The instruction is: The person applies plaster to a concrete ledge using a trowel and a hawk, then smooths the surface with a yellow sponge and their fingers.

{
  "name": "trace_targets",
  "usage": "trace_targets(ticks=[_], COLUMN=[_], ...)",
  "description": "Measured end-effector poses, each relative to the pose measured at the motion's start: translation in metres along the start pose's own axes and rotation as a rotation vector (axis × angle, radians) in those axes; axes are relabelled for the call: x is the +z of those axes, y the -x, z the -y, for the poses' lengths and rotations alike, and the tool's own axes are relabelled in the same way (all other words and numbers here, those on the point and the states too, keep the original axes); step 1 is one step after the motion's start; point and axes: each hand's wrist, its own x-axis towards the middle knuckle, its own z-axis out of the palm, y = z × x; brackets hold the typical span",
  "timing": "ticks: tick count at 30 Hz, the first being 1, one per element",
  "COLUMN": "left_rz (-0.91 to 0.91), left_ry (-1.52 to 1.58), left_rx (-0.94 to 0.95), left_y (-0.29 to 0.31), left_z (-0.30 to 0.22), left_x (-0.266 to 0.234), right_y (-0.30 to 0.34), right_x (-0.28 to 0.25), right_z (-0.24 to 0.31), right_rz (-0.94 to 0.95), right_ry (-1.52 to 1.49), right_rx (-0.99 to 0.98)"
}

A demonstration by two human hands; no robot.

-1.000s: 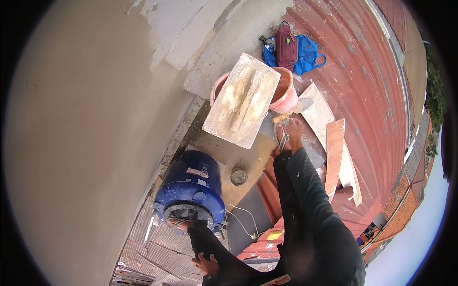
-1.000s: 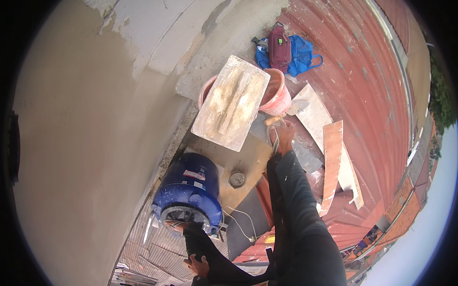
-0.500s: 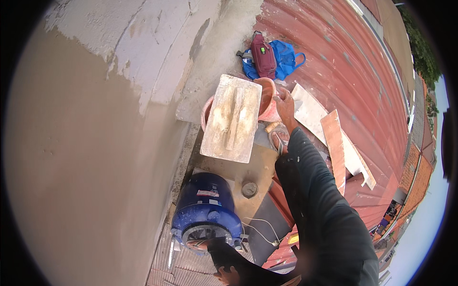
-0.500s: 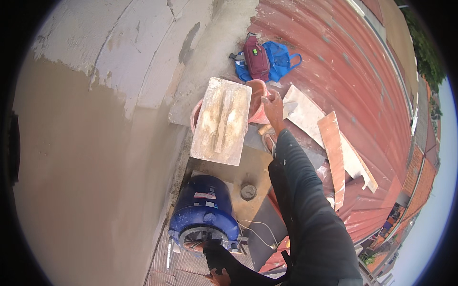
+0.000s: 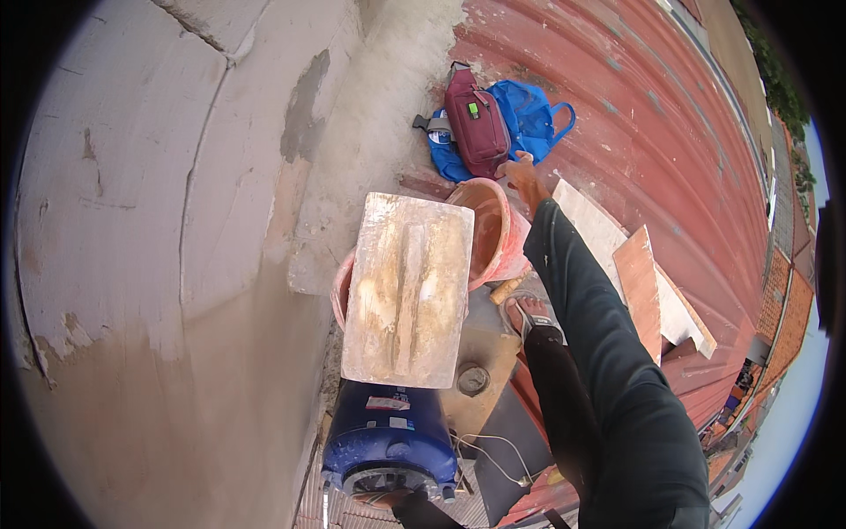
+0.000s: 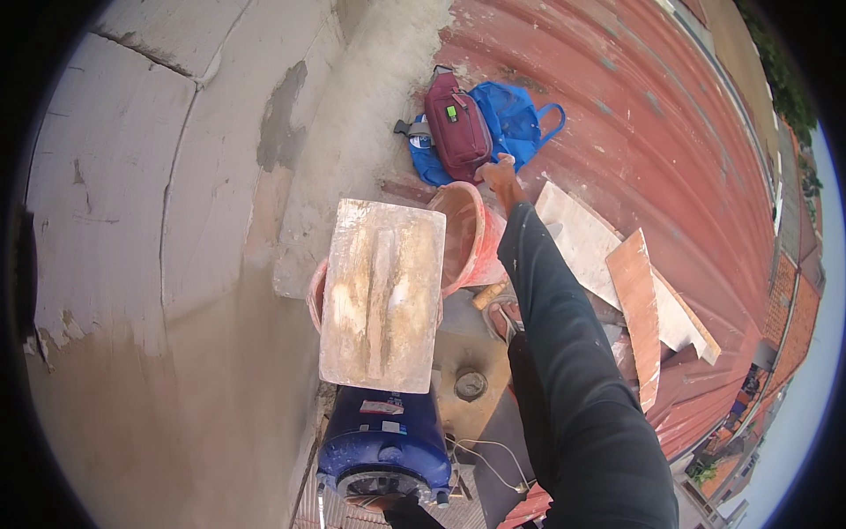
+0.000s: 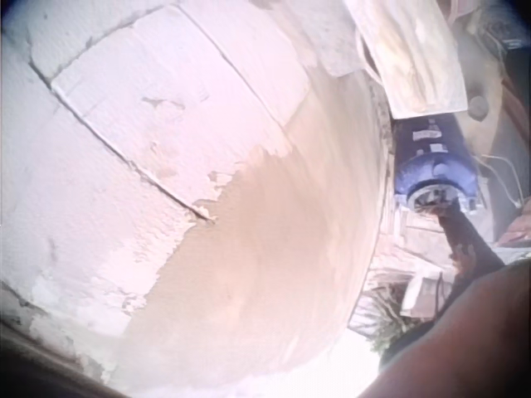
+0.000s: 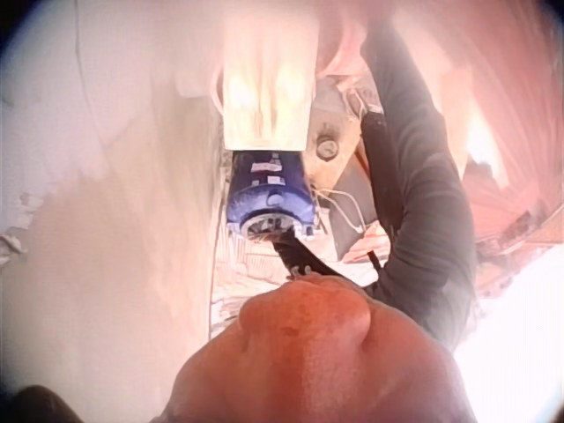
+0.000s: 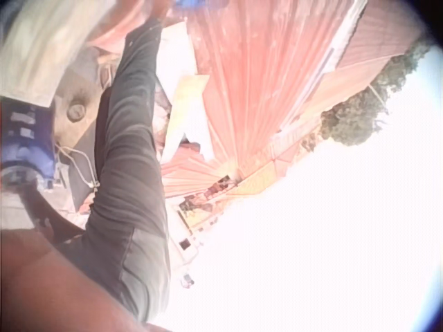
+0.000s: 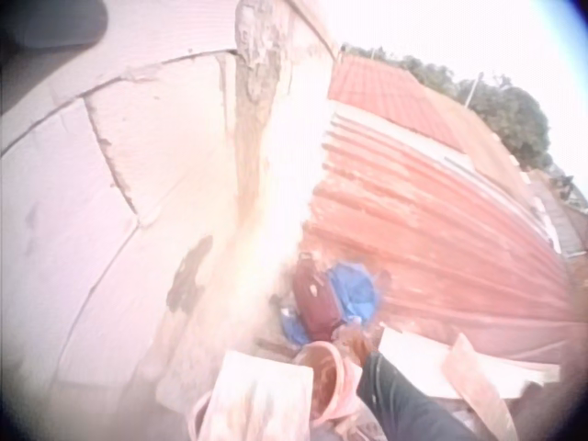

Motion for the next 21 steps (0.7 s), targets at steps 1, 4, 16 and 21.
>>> trace_targets(ticks=[1,4,16,21], left_rz=[-0.024,-0.136,-0.067,0.054], left_ry=[-0.024,-0.132,-0.157,-0.095], left_rx=[0.003,0.004,0.074,0.056], left_y=[-0.002,0.000,-0.033,-0.028], left_z=[-0.002,0.008,-0.010,-0.005], left_x=[0.007,0.033,-0.014,-0.035], right_y=[-0.008,-0.019,0.011,0.043], right_x=[0.008,0.026,0.006,-0.078], right_z=[-0.006,-0.013,0.124,0.144], right_rz=[-0.038,-0.062,0.033,-0.112], right_ry=[0.015,-0.035,-0.538,-0.852], right_rx=[-0.081,-0.185,-0.468,-0.370])
